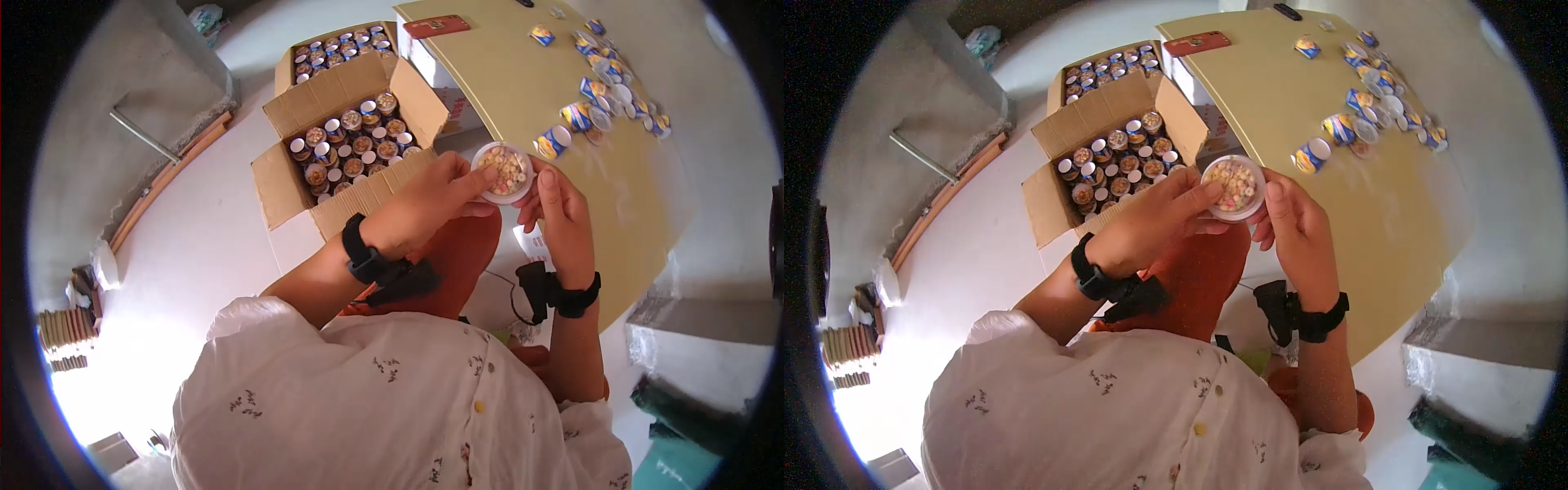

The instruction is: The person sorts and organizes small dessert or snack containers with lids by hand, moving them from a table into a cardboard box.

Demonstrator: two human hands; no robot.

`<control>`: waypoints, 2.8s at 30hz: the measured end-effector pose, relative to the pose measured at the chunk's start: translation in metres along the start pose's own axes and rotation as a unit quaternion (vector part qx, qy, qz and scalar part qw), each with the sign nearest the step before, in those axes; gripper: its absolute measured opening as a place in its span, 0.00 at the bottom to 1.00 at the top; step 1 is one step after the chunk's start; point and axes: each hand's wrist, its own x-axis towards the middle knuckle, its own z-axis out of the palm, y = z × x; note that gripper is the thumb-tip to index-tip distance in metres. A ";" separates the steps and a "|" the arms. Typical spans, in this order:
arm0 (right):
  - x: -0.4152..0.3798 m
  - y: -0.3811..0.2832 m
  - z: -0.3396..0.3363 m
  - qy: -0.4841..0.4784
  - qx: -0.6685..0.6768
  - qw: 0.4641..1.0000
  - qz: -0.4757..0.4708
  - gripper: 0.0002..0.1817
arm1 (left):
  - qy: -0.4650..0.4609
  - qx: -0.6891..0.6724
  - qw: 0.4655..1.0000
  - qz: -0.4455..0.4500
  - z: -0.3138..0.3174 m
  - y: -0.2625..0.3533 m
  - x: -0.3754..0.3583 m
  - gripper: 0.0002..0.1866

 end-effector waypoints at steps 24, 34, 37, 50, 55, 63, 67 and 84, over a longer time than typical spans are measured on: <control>0.182 -0.008 0.080 -0.116 -0.018 0.990 -0.084 0.20 | 0.237 0.490 0.832 0.103 -0.335 -0.190 0.125 0.17; 0.204 0.024 0.077 -0.124 -0.056 0.990 -0.026 0.19 | 0.324 0.051 0.943 -0.064 -0.418 -0.293 0.199 0.29; 0.207 0.030 0.079 -0.130 -0.062 0.989 -0.020 0.19 | 0.288 0.343 0.880 -0.157 -0.364 -0.214 0.170 0.29; 0.211 0.045 0.080 -0.131 -0.066 0.989 0.002 0.18 | 0.451 -0.383 0.806 0.015 -0.380 -0.248 0.203 0.29; 0.210 0.047 0.081 -0.131 -0.069 0.989 0.004 0.17 | 0.535 -0.400 0.744 -0.012 -0.372 -0.236 0.207 0.31; 0.207 0.051 0.079 -0.129 -0.073 0.989 0.012 0.17 | 0.442 0.146 0.884 0.027 -0.438 -0.336 0.210 0.30; 0.205 0.049 0.076 -0.117 -0.076 0.990 0.016 0.17 | 0.427 0.124 0.894 0.061 -0.456 -0.352 0.218 0.28; 0.200 0.063 0.057 -0.096 -0.080 0.992 0.035 0.17 | 0.566 -0.029 0.809 -0.154 -0.395 -0.264 0.227 0.23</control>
